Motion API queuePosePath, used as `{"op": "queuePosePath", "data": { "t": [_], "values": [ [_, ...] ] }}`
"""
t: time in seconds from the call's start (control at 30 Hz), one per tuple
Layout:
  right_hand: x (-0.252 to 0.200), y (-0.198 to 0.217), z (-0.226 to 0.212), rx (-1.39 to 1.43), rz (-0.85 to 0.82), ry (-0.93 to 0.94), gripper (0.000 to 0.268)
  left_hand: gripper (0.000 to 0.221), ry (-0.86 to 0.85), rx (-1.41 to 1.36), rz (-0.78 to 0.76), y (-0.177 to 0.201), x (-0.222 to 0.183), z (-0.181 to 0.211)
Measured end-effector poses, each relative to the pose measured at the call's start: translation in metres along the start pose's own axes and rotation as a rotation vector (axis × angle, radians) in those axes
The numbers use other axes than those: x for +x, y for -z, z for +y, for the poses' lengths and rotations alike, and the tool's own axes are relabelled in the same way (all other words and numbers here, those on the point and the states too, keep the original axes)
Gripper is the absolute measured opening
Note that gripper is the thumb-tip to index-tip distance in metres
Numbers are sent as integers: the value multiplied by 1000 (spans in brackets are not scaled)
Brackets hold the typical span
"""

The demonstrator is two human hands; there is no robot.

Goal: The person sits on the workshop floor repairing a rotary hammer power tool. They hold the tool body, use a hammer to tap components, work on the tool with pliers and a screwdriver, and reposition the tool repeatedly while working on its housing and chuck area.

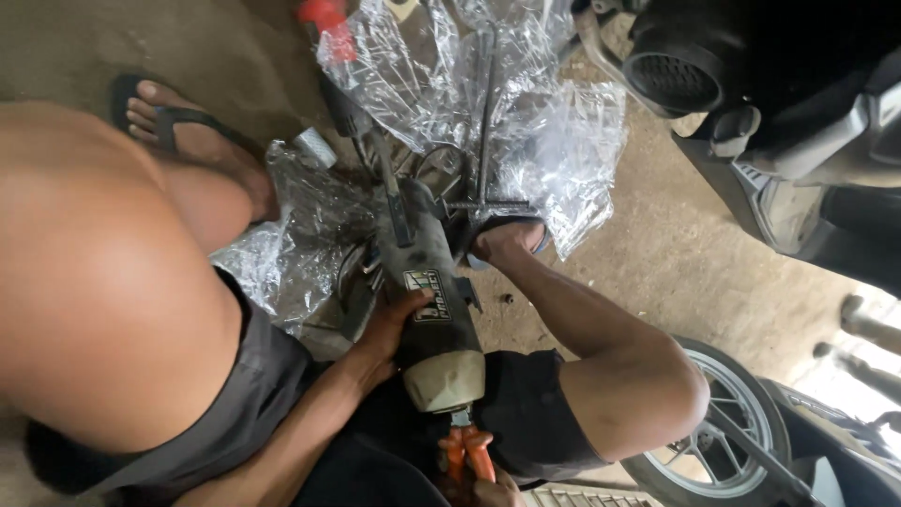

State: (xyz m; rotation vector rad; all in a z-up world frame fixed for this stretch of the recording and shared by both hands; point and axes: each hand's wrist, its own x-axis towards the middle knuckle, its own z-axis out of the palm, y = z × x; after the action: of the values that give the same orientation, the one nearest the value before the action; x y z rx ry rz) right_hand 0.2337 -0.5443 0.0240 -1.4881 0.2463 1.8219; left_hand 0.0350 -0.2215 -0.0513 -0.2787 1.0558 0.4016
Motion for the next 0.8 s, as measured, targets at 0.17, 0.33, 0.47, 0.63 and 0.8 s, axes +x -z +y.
{"op": "queuePosePath", "data": {
  "t": [0.17, 0.33, 0.47, 0.63, 0.8],
  "values": [
    [-7, -15, -9, -23, 41, -97, 87, 69, 6, 13, 52, -5, -5, 7],
    [-11, -58, -37, 251, 304, -164, 98, 78, 47, 78, 47, -7, -8, 15],
    [-16, -51, -44, 58, 209, -249, 89, 73, -7, 34, -4, -2, -1, 10],
    [-14, -4, -12, -194, 61, -140, 79, 68, 71, 73, -56, -9, 16, 4],
    [-4, -8, -28, -248, -238, 89, 86, 60, 74, 85, -127, -11, 32, 5]
  ]
}}
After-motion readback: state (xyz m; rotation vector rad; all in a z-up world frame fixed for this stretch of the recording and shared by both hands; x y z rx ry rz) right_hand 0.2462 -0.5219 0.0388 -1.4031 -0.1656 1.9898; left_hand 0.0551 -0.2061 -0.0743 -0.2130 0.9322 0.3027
